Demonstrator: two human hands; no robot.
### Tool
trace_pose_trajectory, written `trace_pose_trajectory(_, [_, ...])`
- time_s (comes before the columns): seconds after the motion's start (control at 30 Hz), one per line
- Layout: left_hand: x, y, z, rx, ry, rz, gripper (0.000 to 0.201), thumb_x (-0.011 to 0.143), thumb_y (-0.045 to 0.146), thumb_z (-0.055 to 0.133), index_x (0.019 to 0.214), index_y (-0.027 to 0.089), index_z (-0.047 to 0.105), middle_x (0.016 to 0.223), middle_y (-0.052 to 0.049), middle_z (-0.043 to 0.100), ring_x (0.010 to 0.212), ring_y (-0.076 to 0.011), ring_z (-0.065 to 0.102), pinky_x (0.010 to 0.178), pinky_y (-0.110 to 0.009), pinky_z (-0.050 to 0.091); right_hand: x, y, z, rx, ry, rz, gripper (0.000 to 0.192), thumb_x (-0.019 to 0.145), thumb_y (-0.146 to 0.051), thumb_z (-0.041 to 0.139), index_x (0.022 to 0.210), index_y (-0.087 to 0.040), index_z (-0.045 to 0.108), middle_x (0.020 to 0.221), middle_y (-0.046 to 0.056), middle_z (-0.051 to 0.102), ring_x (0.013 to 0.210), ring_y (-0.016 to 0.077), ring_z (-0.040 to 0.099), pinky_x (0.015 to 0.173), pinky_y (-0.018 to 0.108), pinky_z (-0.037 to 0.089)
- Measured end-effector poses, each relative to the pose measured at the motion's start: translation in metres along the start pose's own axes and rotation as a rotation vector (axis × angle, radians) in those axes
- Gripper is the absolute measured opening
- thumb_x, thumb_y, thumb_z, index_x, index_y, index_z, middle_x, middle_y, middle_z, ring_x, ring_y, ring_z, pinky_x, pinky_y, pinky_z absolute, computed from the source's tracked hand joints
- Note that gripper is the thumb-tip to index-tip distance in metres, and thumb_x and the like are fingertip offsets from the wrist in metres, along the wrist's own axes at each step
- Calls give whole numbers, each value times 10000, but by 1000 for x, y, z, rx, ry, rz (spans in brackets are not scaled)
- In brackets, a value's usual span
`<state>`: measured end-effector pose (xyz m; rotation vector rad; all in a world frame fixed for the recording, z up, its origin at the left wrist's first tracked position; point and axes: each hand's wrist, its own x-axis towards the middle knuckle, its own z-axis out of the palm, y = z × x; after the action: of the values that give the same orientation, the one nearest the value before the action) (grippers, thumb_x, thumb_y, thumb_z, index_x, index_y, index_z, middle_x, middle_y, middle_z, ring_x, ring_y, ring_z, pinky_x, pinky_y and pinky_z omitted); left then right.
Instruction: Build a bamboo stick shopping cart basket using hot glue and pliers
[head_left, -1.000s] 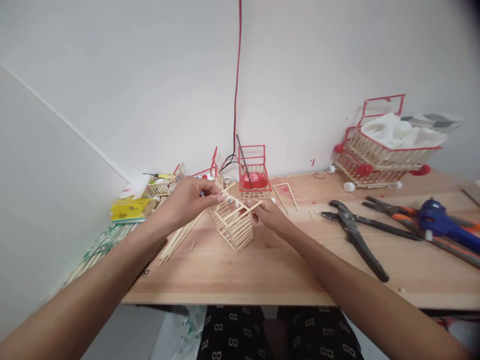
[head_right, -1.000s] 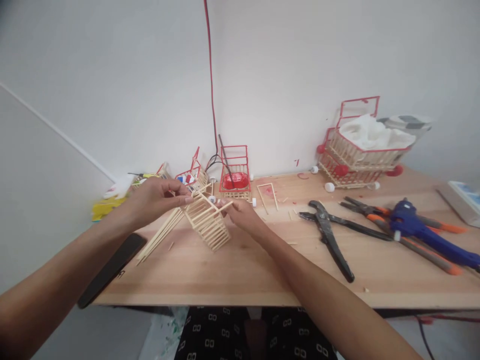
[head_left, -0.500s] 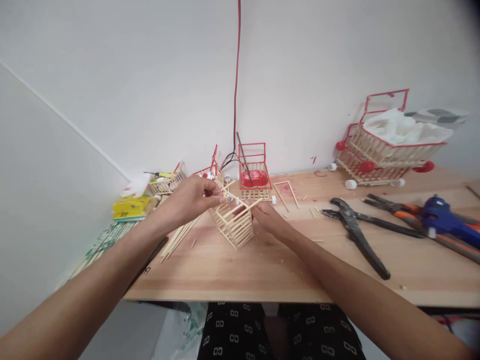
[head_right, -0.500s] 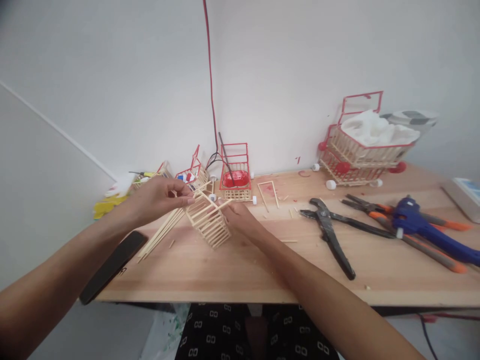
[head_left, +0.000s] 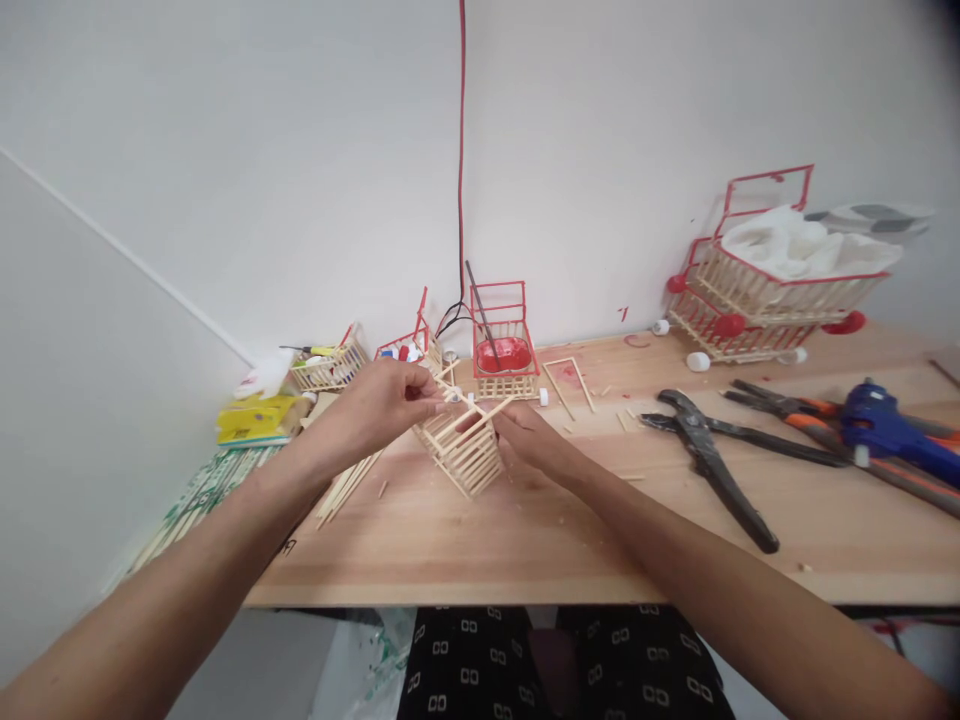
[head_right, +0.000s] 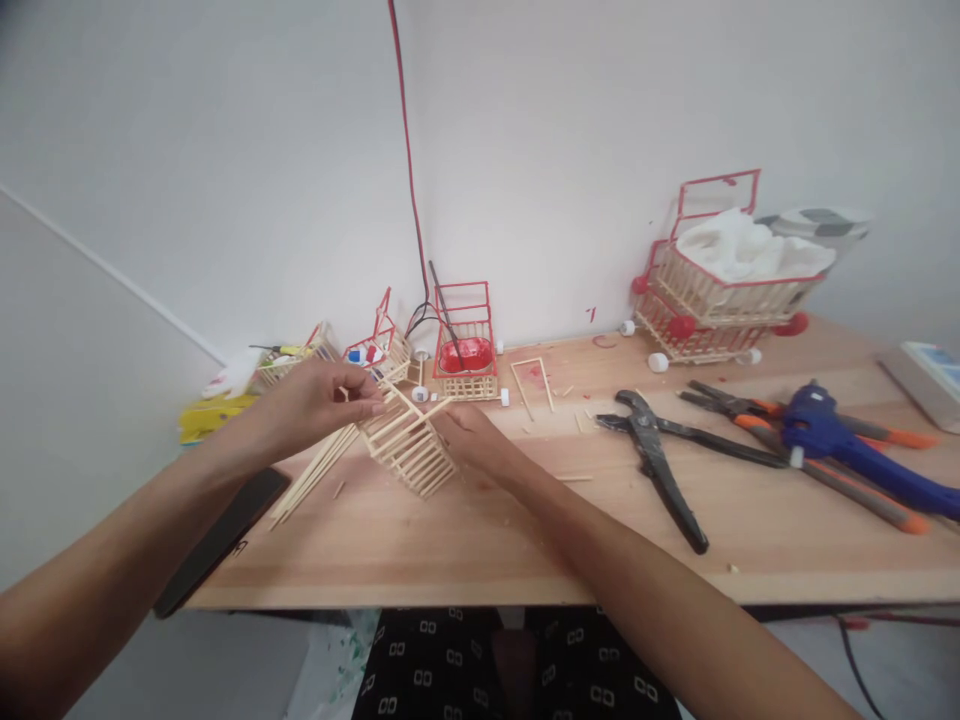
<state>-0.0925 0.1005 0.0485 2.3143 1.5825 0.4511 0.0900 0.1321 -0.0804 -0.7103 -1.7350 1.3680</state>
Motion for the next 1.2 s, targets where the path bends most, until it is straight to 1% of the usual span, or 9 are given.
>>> trace_pose_trajectory(0.13, [-1, 0, 3, -6, 15, -10, 190, 746, 308, 599, 661, 147, 656, 583, 10, 587, 588, -121, 515, 544, -212, 343, 0, -1, -1, -5, 2, -15, 426, 909, -488, 450, 786, -166, 701, 722, 26, 661, 753, 182, 586, 744, 297, 460])
trace_pose_trajectory(0.23, [-3, 2, 3, 33, 29, -11, 187, 751, 297, 594, 650, 152, 656, 579, 11, 589, 576, -119, 512, 536, -211, 327, -1, -1, -2, -14, -17, -21, 439, 906, -500, 447, 730, -170, 676, 680, 25, 636, 745, 185, 582, 724, 295, 459])
trace_pose_trajectory(0.33, [-4, 7, 3, 92, 45, -19, 185, 753, 285, 588, 644, 151, 655, 582, 7, 596, 571, -122, 511, 538, -220, 315, 0, 0, -2, -21, -32, -44, 436, 900, -493, 445, 658, -175, 620, 649, 20, 605, 709, 174, 561, 692, 286, 454])
trace_pose_trajectory(0.43, [-6, 12, 2, 129, 81, -34, 182, 748, 266, 590, 612, 156, 638, 549, 15, 573, 548, -119, 493, 538, -225, 304, 0, 0, -2, -28, -33, -69, 419, 890, -472, 432, 610, -184, 552, 635, 13, 570, 653, 154, 517, 648, 271, 436])
trace_pose_trajectory(0.53, [-8, 15, 3, 154, 113, -54, 183, 747, 245, 593, 588, 159, 620, 511, 27, 543, 520, -115, 466, 538, -228, 294, -1, -1, -2, -48, -37, -87, 405, 879, -462, 430, 587, -189, 502, 631, 7, 541, 621, 139, 481, 617, 260, 414])
trace_pose_trajectory(0.6, [-9, 17, 4, 177, 120, -65, 174, 750, 231, 596, 595, 159, 625, 511, 26, 548, 520, -118, 467, 543, -231, 291, -1, -2, -2, -52, -52, -107, 412, 882, -467, 428, 583, -189, 490, 631, 4, 529, 618, 136, 475, 614, 257, 404])
trace_pose_trajectory(0.8, [-10, 22, 7, 234, 122, -96, 176, 769, 216, 593, 610, 154, 638, 556, -2, 605, 552, -135, 514, 558, -236, 303, -2, 0, -4, -17, -152, -174, 421, 896, -501, 433, 679, -172, 582, 668, 2, 553, 634, 136, 500, 646, 255, 415])
trace_pose_trajectory(0.97, [-12, 24, 8, 269, 135, -81, 178, 779, 223, 591, 622, 154, 638, 588, -16, 635, 563, -138, 526, 560, -234, 311, -3, -2, -5, -11, -142, -179, 439, 900, -500, 438, 653, -170, 588, 683, 10, 582, 668, 147, 534, 676, 263, 436])
trace_pose_trajectory(1.2, [-12, 24, 9, 324, 135, -88, 165, 787, 208, 587, 640, 166, 647, 597, 1, 636, 571, -131, 540, 567, -227, 334, -1, 2, -5, -27, -165, -176, 464, 889, -542, 454, 712, -154, 639, 700, 13, 609, 720, 162, 570, 711, 275, 462])
